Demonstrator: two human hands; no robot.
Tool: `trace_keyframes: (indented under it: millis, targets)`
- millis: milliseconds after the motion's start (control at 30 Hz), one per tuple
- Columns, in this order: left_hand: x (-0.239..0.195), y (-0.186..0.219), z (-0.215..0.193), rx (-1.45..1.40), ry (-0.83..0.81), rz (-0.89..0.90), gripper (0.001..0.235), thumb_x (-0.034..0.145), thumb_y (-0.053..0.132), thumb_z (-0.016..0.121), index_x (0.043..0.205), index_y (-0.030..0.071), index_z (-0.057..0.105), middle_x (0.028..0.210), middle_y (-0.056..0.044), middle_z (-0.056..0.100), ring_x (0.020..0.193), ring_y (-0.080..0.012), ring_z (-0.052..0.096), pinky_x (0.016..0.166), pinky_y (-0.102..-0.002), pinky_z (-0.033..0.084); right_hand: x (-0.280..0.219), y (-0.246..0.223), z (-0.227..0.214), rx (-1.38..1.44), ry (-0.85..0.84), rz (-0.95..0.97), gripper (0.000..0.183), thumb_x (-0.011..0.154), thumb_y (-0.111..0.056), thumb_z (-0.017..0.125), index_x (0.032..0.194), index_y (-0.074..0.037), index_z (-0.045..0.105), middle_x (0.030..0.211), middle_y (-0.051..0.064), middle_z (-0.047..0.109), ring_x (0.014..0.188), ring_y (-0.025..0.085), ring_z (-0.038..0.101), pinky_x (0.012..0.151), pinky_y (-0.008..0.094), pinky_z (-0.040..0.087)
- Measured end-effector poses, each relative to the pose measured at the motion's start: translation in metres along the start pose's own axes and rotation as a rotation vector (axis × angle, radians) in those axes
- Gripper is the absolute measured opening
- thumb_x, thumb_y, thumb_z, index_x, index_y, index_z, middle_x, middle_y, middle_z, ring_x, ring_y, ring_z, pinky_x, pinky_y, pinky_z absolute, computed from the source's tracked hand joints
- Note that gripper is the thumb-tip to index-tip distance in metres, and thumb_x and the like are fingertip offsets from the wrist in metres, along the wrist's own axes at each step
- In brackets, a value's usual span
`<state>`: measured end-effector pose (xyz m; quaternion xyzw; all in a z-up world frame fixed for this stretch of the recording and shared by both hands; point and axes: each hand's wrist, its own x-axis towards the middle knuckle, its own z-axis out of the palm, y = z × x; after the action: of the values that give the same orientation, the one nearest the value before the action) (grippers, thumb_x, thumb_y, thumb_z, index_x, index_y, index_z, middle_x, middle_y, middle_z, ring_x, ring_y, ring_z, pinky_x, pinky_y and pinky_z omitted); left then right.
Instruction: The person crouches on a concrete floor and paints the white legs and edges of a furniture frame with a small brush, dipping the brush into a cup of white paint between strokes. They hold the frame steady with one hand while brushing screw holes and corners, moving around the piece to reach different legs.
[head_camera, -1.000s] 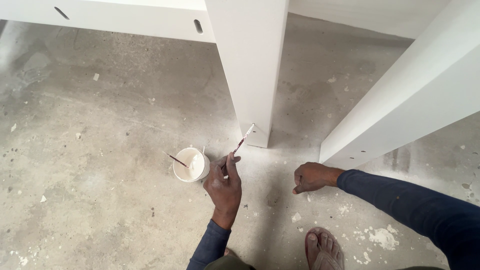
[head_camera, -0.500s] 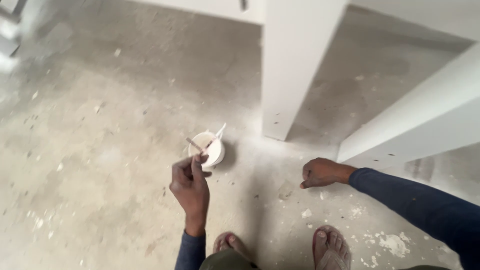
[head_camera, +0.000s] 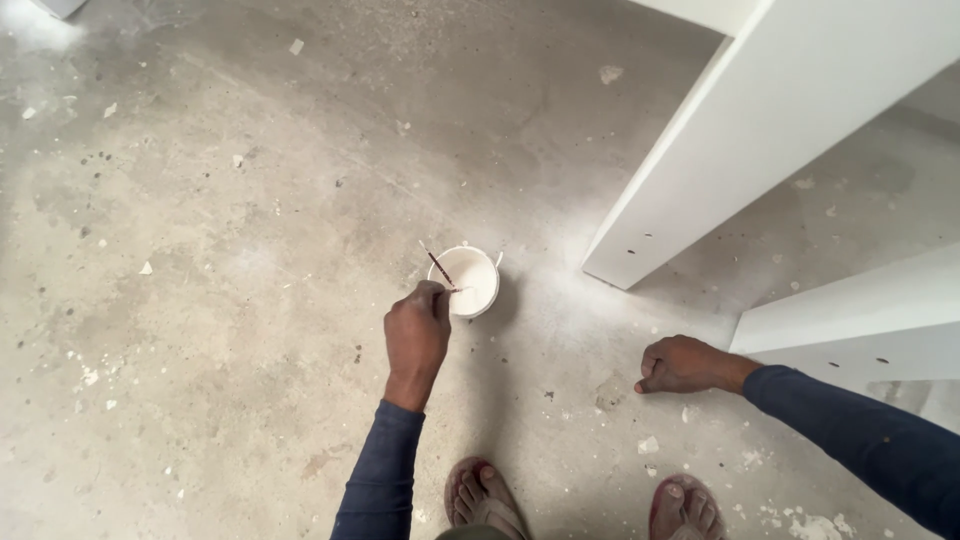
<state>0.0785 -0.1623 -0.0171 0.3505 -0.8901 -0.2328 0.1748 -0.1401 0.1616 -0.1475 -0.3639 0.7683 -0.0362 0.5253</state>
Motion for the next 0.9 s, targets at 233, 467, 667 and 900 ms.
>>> trace_keyframes:
  millis: [233, 467, 667, 900]
  targets:
    - [0.008, -0.011, 0.016, -0.020, -0.036, 0.074, 0.009, 0.091, 0.012, 0.072, 0.094, 0.003, 0.074, 0.078, -0.015, 0.075, 0.068, -0.0295, 0.074, 0.062, -0.039, 0.059, -0.001, -0.018, -0.006, 0.026, -0.045, 0.050, 0.045, 0.083, -0.049, 0.080, 0.102, -0.010, 0.072, 0.100, 0.006, 0.077, 0.096, 0.019, 0.072, 0.086, 0.032, 0.056]
    - [-0.001, -0.029, -0.008, -0.324, -0.067, -0.178, 0.018, 0.091, 0.016, 0.075, 0.103, 0.002, 0.076, 0.093, -0.012, 0.080, 0.077, -0.0185, 0.078, 0.069, -0.031, 0.065, 0.003, -0.024, -0.006, 0.009, -0.053, 0.039, 0.045, 0.083, -0.050, 0.081, 0.102, -0.010, 0.072, 0.100, 0.007, 0.078, 0.095, 0.019, 0.072, 0.085, 0.032, 0.056]
    - [-0.019, -0.032, -0.015, -0.442, -0.179, -0.294, 0.023, 0.091, 0.017, 0.074, 0.107, 0.001, 0.077, 0.088, -0.012, 0.080, 0.073, -0.0162, 0.077, 0.067, -0.029, 0.064, 0.007, -0.019, -0.004, -0.019, -0.004, -0.023, 0.047, 0.081, -0.052, 0.081, 0.102, -0.011, 0.073, 0.101, 0.006, 0.076, 0.096, 0.020, 0.071, 0.084, 0.034, 0.055]
    - [-0.026, -0.020, -0.009, -0.531, -0.132, -0.294, 0.021, 0.091, 0.012, 0.073, 0.105, -0.003, 0.077, 0.088, -0.012, 0.080, 0.075, -0.0157, 0.076, 0.070, -0.029, 0.063, -0.007, -0.025, -0.010, -0.005, 0.052, -0.061, 0.049, 0.080, -0.052, 0.081, 0.105, -0.010, 0.073, 0.104, 0.009, 0.074, 0.098, 0.024, 0.069, 0.083, 0.036, 0.055]
